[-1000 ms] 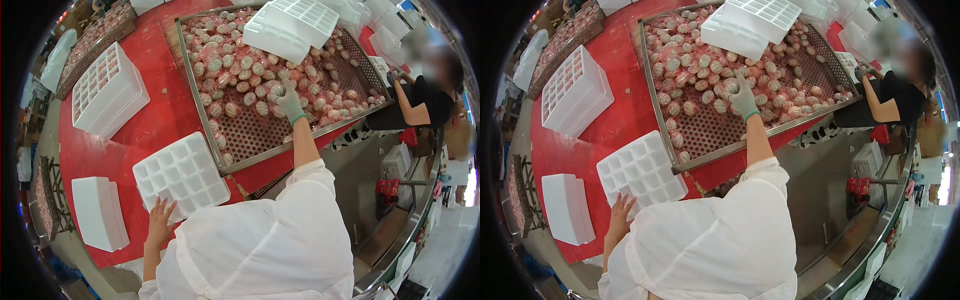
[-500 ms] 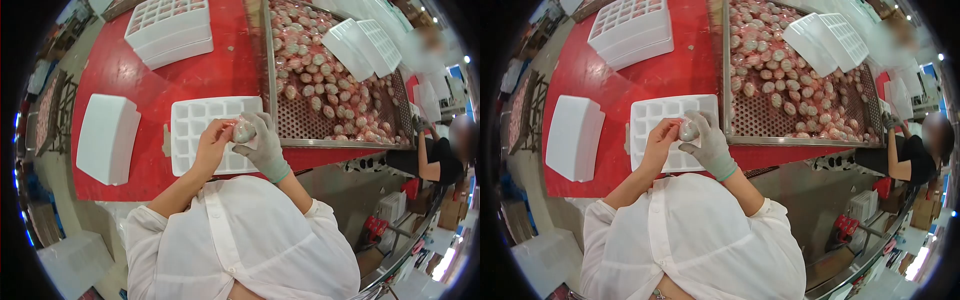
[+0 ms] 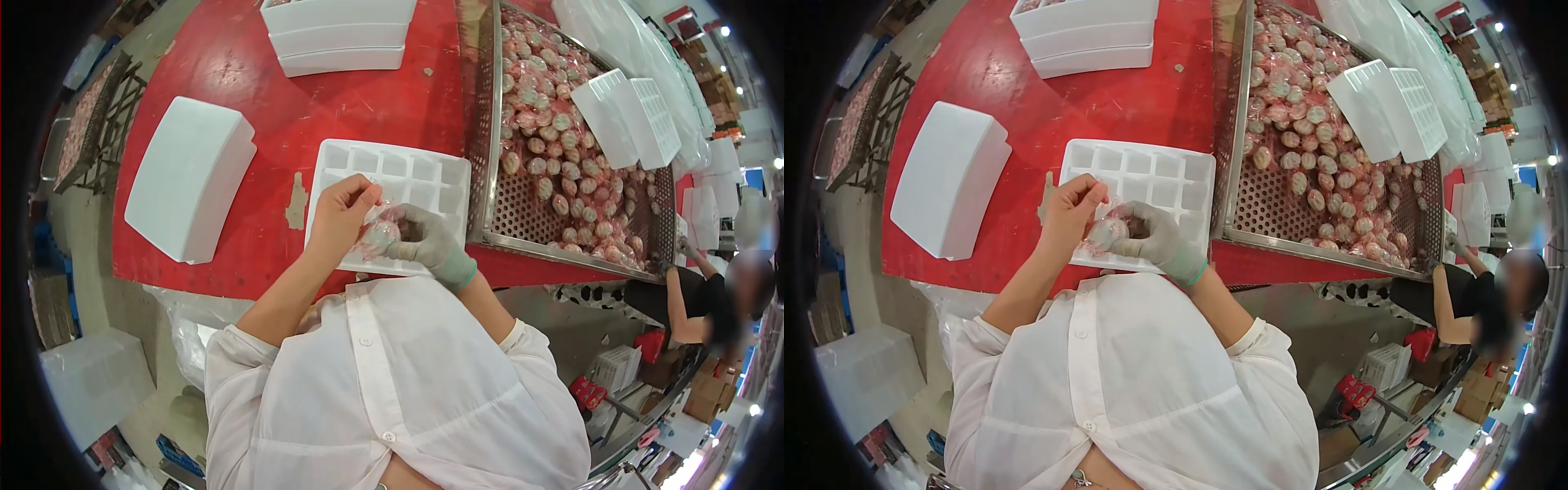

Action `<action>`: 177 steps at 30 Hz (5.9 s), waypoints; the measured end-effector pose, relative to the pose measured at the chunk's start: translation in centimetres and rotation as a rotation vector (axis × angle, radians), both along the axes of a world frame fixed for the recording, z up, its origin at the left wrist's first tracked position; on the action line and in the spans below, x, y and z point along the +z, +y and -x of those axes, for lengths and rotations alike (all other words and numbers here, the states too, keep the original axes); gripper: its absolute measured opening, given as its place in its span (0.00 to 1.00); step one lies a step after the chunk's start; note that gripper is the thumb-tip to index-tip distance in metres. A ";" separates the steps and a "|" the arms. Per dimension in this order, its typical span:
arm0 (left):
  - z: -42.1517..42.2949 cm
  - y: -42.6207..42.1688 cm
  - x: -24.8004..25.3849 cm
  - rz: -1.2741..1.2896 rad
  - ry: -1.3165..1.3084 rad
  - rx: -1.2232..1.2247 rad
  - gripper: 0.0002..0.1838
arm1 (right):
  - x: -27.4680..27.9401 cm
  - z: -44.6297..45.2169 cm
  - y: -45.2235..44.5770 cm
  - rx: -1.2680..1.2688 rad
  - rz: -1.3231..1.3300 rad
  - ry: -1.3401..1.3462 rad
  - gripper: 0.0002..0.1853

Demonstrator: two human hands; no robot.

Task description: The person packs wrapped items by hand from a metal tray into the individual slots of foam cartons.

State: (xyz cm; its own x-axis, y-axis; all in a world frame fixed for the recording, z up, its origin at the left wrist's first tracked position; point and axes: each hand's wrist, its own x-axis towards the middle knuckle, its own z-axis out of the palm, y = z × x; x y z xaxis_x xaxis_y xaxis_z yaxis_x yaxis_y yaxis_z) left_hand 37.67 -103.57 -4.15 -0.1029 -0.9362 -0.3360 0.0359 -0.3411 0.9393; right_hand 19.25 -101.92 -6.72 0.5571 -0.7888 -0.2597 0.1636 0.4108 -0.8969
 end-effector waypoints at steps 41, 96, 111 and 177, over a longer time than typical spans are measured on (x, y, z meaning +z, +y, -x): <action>-5.6 1.4 -11.8 0.626 -0.795 -0.390 0.33 | -10.4 -15.5 -15.8 0.294 0.962 1.305 0.09; 0.7 0.5 0.2 -0.118 0.580 -0.010 0.07 | 1.3 2.4 -4.3 0.047 0.265 0.100 0.30; -1.0 -0.9 -3.9 -0.108 0.409 0.071 0.06 | 0.9 -1.3 -2.8 0.004 0.138 -0.036 0.30; -2.3 -0.4 -12.8 0.361 -0.510 -0.158 0.22 | -9.2 23.1 -14.9 -0.873 0.780 1.156 0.24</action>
State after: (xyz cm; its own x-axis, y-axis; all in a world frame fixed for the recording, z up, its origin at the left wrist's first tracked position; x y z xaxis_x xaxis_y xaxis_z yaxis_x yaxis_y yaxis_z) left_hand 39.97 -104.00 -16.94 -0.1598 -0.9861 -0.0458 -0.4705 0.0352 0.8817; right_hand -3.86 -116.82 -15.92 -0.2941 -0.8728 0.3896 -0.7732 -0.0224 -0.6338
